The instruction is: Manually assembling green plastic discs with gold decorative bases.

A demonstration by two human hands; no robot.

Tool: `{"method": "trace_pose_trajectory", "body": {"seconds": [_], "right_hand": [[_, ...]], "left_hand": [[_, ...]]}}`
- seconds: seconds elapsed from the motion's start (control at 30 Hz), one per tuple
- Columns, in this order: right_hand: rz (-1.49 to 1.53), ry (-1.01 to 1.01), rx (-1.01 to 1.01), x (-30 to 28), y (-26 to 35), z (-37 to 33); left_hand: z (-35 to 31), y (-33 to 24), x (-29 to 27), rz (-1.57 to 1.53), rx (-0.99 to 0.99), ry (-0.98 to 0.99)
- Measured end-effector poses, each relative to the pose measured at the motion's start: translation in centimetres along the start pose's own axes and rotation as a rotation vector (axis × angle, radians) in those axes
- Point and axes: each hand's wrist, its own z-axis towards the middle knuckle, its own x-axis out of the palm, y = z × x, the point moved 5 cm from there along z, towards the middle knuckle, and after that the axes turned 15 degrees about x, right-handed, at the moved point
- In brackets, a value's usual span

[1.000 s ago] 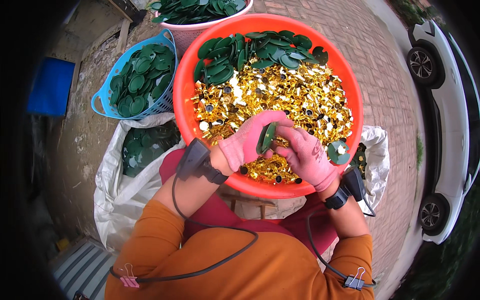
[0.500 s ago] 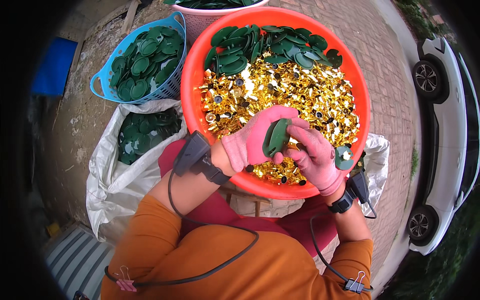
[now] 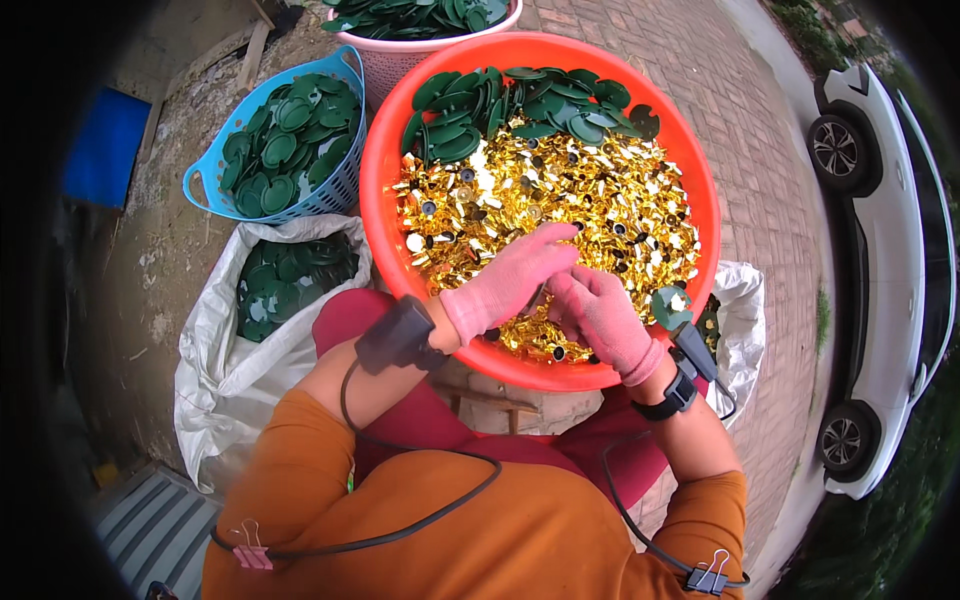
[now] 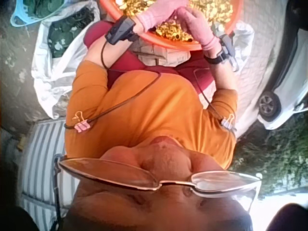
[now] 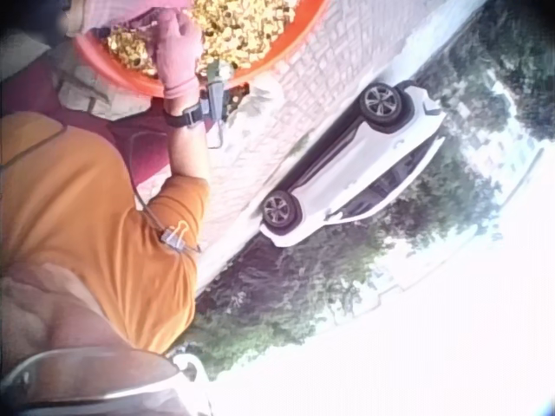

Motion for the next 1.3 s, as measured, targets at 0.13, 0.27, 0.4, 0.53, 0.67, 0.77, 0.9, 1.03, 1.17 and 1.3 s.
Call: {"method": "trace_pose_trajectory", "body": {"seconds": [0.13, 0.27, 0.4, 0.53, 0.67, 0.77, 0.9, 1.03, 1.17, 1.3], "right_hand": [[-0.477, -0.470, -0.449, -0.5, 3.3, -4.3], [-0.811, -0.408, -0.827, 0.9, 2.6, -4.2], [-0.377, -0.328, -0.645, 1.5, -0.6, 0.1], [-0.001, -0.123, -0.218, 0.5, -2.0, -0.2], [-0.698, -0.915, -0.553, -5.1, -1.0, -5.0], [-0.849, -1.100, -0.435, -10.7, -3.3, -4.7], [-0.738, -1.014, -0.198, -14.9, -6.6, -2.8], [-0.462, -1.098, -0.320, -16.6, -6.0, -7.7], [-0.759, -1.370, 0.061, -23.4, -9.1, -12.7], [-0.722, -1.388, -0.097, -24.6, -6.5, -9.3]], "left_hand": [[-1.1, 0.5, -0.1, -0.249, -0.327, -0.177], [-0.8, 1.1, 0.8, -0.349, -0.331, 0.002], [-1.0, 0.1, 0.4, 0.014, -0.029, -0.044], [-0.7, 1.0, 0.2, 0.180, -0.062, 0.018], [-0.4, -0.1, 0.2, -0.099, -0.103, -0.174], [0.6, -0.3, -0.9, -0.233, -0.110, -0.224], [1.6, 1.7, -0.3, -0.730, -0.286, -0.289], [0.8, 0.8, -0.1, -0.794, -0.292, -0.312], [1.0, 0.6, 0.9, -0.811, -0.305, -0.258], [1.3, 2.3, 0.4, -0.846, -0.353, -0.273]]}}
